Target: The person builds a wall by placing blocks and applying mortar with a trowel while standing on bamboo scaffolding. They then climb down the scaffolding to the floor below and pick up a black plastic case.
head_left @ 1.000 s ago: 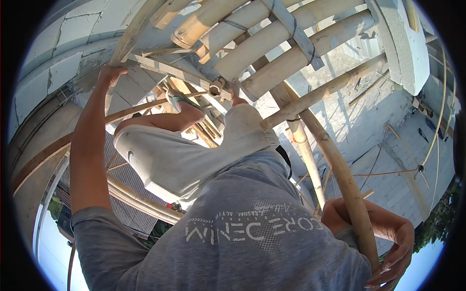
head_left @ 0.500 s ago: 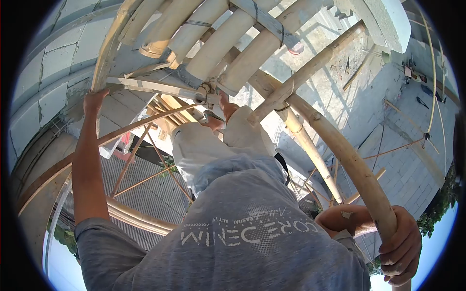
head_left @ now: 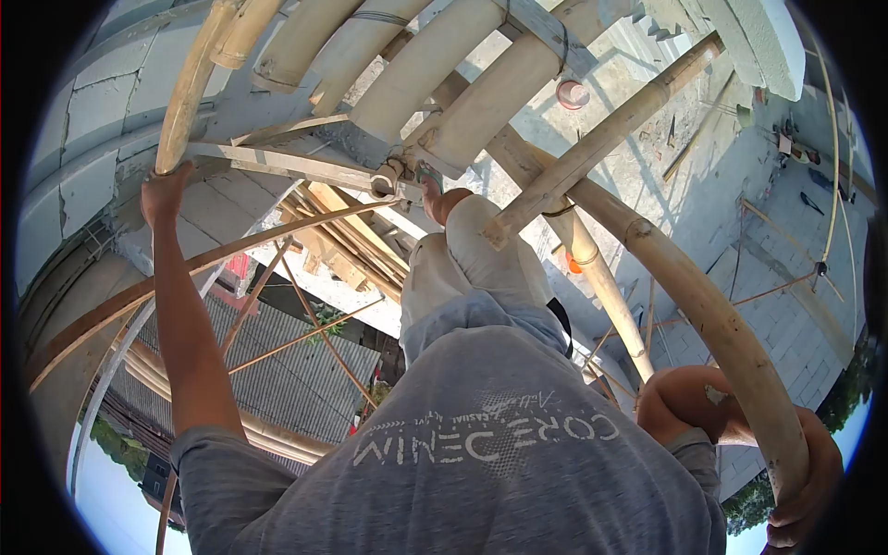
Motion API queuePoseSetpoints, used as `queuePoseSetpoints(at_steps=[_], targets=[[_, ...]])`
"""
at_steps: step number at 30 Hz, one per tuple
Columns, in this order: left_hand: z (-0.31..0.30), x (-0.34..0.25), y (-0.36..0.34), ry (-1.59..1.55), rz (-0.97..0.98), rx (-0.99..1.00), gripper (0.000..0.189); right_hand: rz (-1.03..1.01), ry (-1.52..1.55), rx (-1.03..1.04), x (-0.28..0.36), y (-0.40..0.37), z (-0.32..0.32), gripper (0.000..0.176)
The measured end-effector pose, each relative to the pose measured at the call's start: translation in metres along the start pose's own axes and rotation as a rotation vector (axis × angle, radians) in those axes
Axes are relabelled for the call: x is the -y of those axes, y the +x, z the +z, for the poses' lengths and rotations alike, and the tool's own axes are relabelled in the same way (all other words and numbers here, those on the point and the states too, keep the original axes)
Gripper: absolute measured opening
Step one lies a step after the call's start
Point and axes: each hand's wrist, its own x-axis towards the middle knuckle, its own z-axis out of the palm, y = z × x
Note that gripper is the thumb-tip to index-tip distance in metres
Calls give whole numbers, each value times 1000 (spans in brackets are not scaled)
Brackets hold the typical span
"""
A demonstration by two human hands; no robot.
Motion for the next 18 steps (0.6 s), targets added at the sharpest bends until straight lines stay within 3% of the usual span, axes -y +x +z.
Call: queuePoseSetpoints(at_steps=[4,6,11,13,16,18], targets=[[6,-3,-11,13,-65,-94,79,135,-333,-155,-25,-32,11,15],[12,-4,-19,-4,-21,-299,79,209,-503,-218,-46,-51,25,17],[19,-4,-18,23,-94,-312,80,316,-713,-318,-99,-98,35,21],[26,3,-17,46,-51,-426,85,339,-745,-309,-123,-118,40,22],[27,9,-14,34,-117,-358,91,359,-791,-299,-148,-143,41,25],[31,14,-7,43,-56,-382,96,374,-816,-295,-165,-167,43,27]])
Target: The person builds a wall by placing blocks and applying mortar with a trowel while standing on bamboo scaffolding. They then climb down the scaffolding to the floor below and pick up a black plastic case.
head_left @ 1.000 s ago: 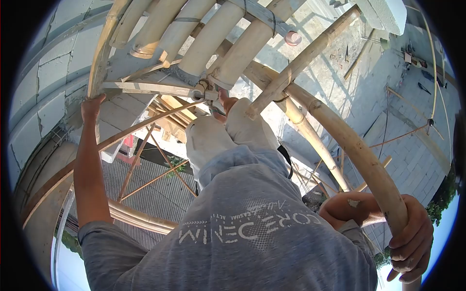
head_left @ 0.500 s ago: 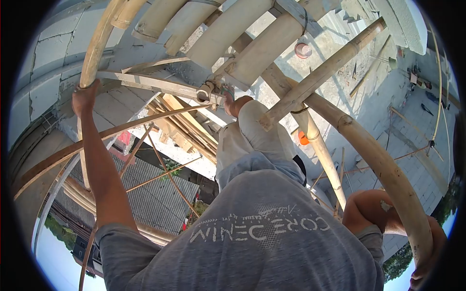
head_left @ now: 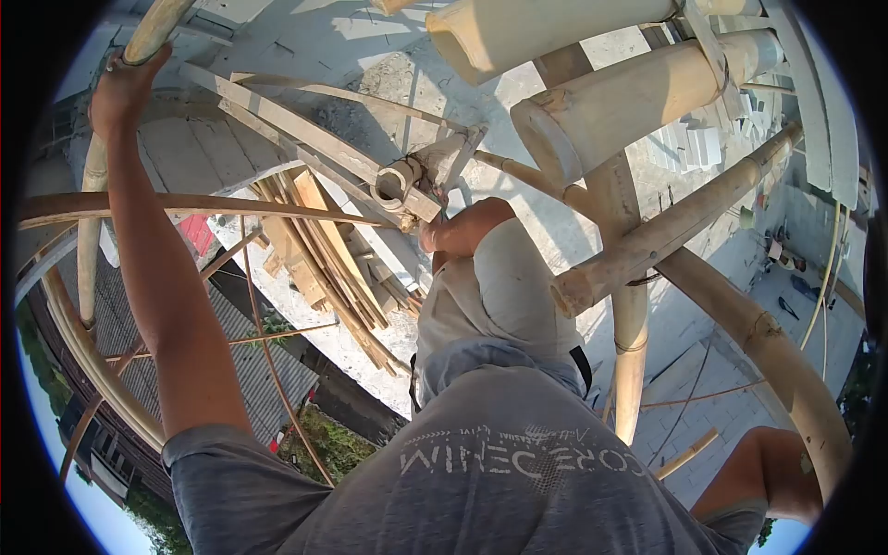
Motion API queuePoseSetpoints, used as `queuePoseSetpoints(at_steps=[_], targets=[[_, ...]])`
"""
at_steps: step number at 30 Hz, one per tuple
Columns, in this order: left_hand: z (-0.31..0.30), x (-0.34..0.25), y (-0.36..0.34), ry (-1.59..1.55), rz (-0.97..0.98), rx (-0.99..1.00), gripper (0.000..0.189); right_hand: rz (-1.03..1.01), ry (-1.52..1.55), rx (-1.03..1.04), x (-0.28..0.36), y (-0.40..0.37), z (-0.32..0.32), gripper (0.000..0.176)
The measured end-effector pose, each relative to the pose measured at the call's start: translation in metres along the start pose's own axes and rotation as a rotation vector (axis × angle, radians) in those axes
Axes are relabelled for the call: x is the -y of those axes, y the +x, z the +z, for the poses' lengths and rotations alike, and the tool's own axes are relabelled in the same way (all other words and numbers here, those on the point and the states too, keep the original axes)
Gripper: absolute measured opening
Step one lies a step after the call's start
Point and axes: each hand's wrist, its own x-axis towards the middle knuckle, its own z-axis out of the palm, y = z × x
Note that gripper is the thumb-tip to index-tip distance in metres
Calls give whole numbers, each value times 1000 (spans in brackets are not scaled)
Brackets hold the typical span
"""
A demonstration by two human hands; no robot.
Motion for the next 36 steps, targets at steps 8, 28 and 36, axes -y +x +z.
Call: queuePoseSetpoints(at_steps=[8,28,36], targets=[[57,60,58,63,187,-164,94,11,-89,-54,-63,-62,38,34],[53,28,32,-182,215,-159,81,-443,-181,-518,89,22,-117,52],[21,-2,-18,-209,236,-226,84,781,-677,-651,-18,-172,-96,71]])
